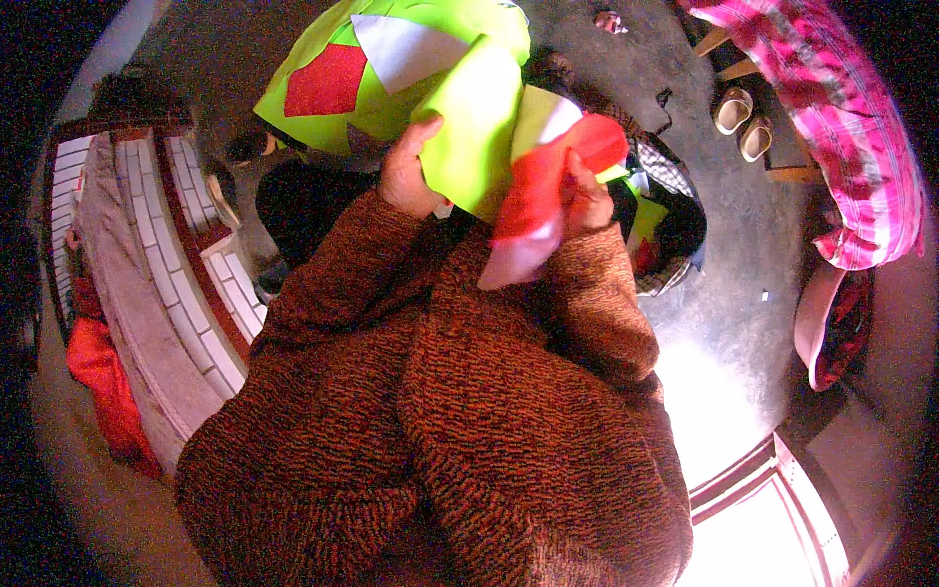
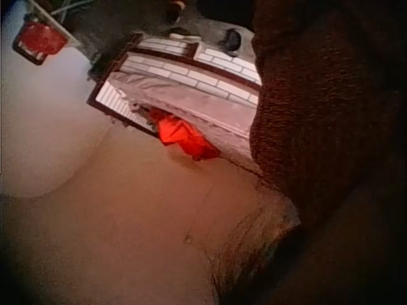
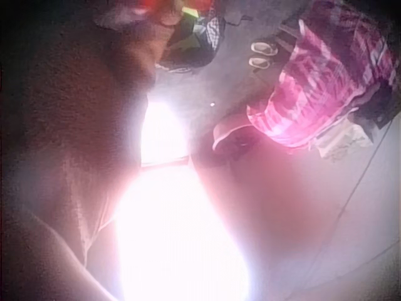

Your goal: The person is folding various pieces of clothing, including a neon green jacket, a white shirt, and a dark blue garment. They handle each item individually, folding them neatly and stacking them on their lap.

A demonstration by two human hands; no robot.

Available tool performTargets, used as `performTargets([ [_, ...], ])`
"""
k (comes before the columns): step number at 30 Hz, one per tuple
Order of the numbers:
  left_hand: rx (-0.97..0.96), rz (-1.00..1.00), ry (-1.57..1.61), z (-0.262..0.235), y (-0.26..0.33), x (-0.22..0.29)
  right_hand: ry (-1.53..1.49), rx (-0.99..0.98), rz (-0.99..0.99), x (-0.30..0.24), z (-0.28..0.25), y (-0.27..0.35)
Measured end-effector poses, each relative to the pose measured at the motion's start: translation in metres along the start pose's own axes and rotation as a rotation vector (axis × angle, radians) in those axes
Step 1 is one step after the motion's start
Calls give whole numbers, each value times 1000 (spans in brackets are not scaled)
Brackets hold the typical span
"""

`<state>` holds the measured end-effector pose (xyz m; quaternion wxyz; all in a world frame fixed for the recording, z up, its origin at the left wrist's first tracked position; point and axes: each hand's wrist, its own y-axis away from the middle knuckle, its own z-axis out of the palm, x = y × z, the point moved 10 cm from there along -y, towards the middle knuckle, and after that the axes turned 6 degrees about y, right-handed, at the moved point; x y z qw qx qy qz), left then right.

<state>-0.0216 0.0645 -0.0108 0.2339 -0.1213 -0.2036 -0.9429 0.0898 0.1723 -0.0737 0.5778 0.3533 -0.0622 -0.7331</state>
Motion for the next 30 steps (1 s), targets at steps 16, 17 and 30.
performTargets([
  [16, -6, 219, -4, 27, -1, 53, 351, 3, 70, -4, -87, 5],
  [17, -36, 201, -4, 33, -5, 50, 373, 10, 56, -4, -86, 6],
  [30, -123, 712, -138, 88, -31, 156, 484, 89, -47, -5, -90, 5],
])
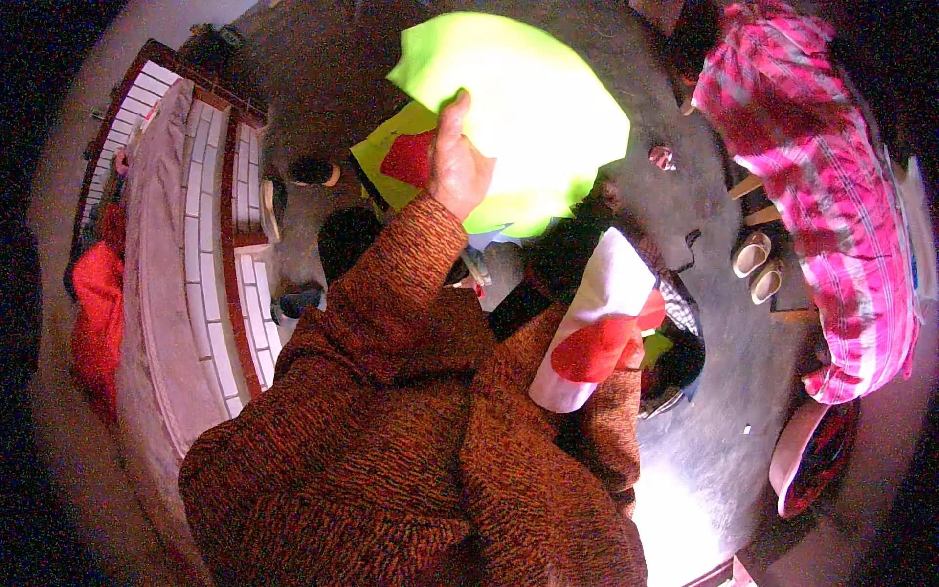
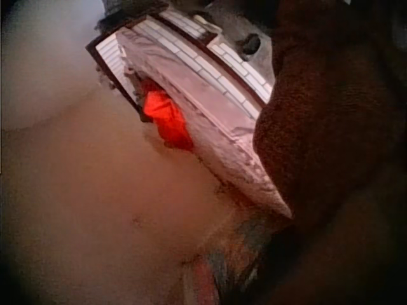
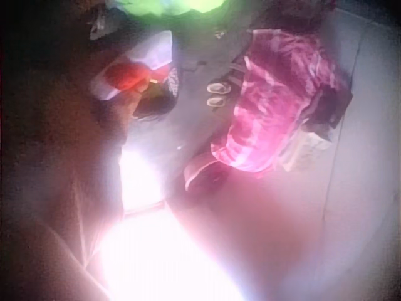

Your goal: The person is folding various pieces of clothing, including a neon green jacket, a white shirt, and a dark blue garment. They handle each item individually, folding them neatly and stacking them on their lap.

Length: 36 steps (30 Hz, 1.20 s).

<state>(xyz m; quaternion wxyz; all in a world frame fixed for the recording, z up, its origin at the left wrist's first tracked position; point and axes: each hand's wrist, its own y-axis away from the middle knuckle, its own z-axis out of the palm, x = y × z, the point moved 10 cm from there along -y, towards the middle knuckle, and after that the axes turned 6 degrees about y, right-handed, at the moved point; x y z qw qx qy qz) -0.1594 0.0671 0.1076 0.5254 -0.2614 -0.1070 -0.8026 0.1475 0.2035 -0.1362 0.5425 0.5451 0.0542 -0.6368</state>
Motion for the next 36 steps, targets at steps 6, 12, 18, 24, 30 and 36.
performTargets([
  [6, 225, 18, 11, -142, -5, -3, -158, -33, 9, -3, 16, 1],
  [12, 388, 115, -187, -127, 13, 34, -341, -68, 47, 13, 7, -5],
  [18, 328, 210, -337, -98, 11, 66, -174, -108, -13, -8, 21, 7],
  [24, 406, 490, -574, -123, 35, 96, -101, -139, -57, -19, 33, 15],
  [30, 622, 684, -1294, -112, 68, 139, -49, -172, -98, -35, 48, 22],
  [36, 164, 799, -1853, -23, 56, 91, -135, -250, -124, -48, 64, 22],
])
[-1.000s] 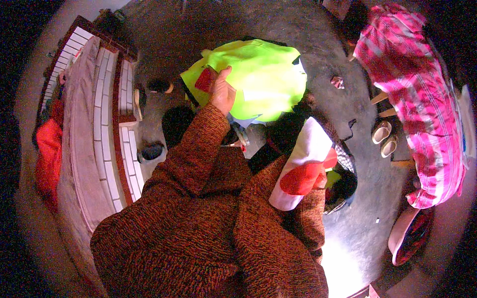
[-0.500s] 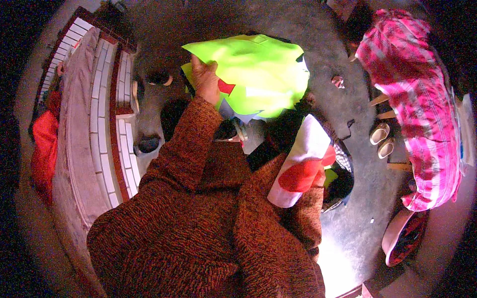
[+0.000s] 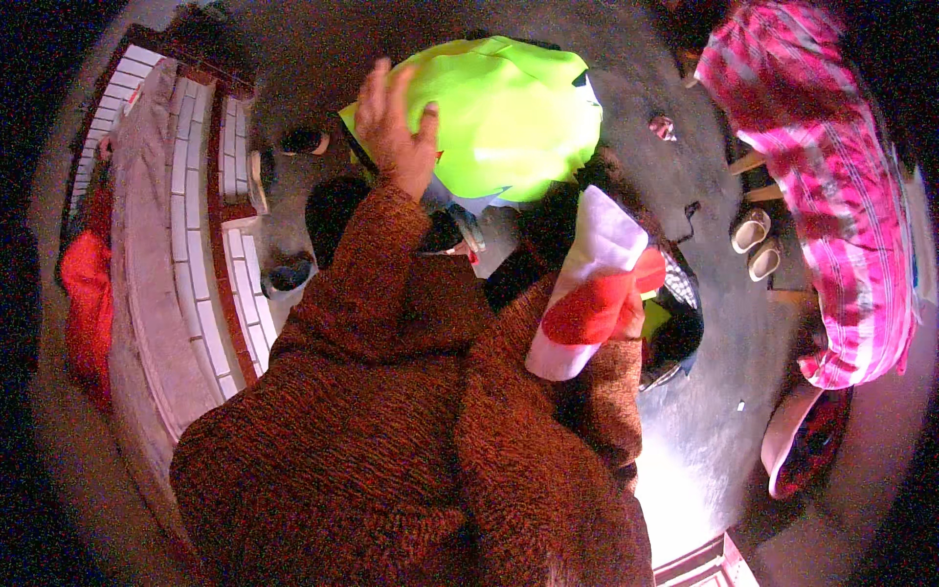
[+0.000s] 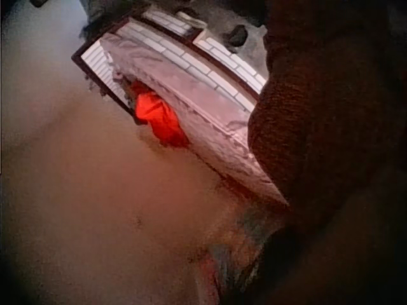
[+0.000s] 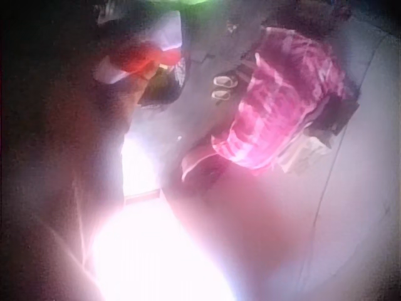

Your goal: The person is folding various pieces of clothing, including a neon green jacket, a white shirt, and a dark blue garment. They handle each item individually, folding them neatly and stacking them on their lap.

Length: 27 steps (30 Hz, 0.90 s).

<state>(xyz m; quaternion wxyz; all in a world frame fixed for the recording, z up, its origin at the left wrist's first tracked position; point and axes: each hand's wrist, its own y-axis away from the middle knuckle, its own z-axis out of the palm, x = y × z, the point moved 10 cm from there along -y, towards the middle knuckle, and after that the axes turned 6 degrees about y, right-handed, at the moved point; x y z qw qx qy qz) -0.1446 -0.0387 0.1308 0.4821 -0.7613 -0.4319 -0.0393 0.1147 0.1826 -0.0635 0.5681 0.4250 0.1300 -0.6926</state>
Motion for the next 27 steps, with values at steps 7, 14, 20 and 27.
performTargets([
  [7, -380, 177, -243, 89, 30, 0, -443, 139, 132, -6, 39, 3],
  [14, -351, 151, 19, 75, 31, 19, -312, 202, 13, -6, 15, -8],
  [20, -502, 67, 742, 64, 57, 106, -88, 62, -89, -13, 25, -12],
  [27, -727, 46, 860, 72, 106, 153, 4, 34, -110, -15, 22, -15],
])
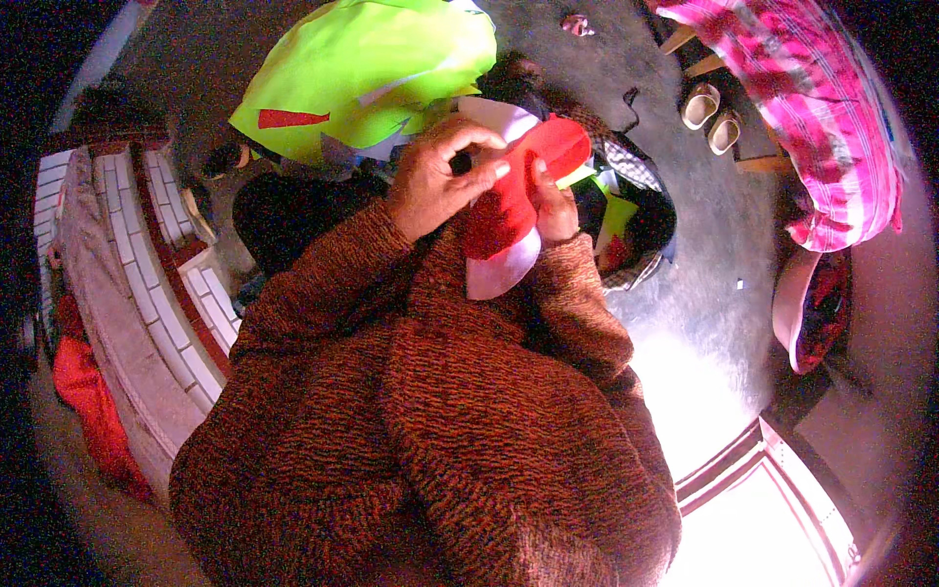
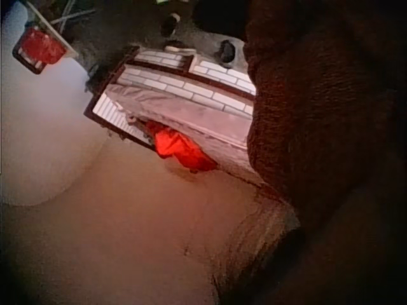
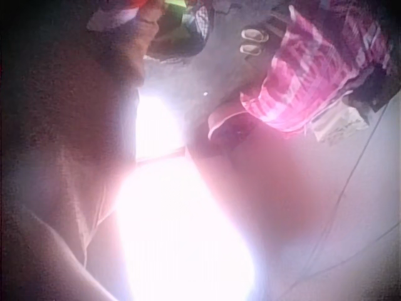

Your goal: The person is folding various pieces of clothing, including a neon green jacket, a white shirt, and a dark blue garment. They handle each item individually, folding them neatly and stacking them on their lap.

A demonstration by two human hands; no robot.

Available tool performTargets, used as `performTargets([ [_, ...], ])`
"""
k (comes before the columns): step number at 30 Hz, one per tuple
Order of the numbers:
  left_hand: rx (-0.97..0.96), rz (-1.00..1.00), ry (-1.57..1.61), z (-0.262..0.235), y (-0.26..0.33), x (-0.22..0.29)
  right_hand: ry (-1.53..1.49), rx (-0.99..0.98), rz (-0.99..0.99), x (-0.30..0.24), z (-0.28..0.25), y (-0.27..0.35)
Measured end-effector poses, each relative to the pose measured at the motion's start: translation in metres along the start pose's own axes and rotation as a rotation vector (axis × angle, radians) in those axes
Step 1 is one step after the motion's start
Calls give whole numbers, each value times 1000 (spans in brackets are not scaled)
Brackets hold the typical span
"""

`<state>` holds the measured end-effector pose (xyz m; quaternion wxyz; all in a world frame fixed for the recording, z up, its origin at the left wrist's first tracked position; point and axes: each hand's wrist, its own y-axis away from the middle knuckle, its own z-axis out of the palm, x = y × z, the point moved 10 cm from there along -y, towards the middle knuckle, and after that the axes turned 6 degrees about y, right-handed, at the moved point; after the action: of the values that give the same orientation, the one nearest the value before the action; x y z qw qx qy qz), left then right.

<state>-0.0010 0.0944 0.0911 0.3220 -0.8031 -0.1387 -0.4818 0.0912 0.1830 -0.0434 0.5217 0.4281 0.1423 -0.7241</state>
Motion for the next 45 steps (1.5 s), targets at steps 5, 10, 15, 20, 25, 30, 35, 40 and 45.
performTargets([
  [5, 7, -80, 55, 8, 6, -15, 174, -48, -157, -16, 15, 5],
  [10, 59, -62, -70, -3, 2, -8, 418, -5, -258, -6, 17, 6],
  [15, 58, 35, -121, -10, -7, 14, 58, 49, -66, 17, 28, 5],
  [20, -67, 14, -34, -5, -6, 4, 606, -26, -331, -6, 41, 11],
  [25, -76, -50, 92, -14, -6, -9, 568, 2, -213, -4, 38, 13],
  [30, -8, -62, 547, -43, -13, -11, 431, -82, -244, -2, 24, 0],
  [35, 59, -24, 687, -65, -21, -3, 506, -82, -271, -2, 21, 3],
  [40, 136, 150, 712, -95, -45, 15, 493, 25, -203, -7, 18, 8],
  [45, 74, 225, 591, -101, -94, 43, 441, 40, -136, -1, 11, 7],
])
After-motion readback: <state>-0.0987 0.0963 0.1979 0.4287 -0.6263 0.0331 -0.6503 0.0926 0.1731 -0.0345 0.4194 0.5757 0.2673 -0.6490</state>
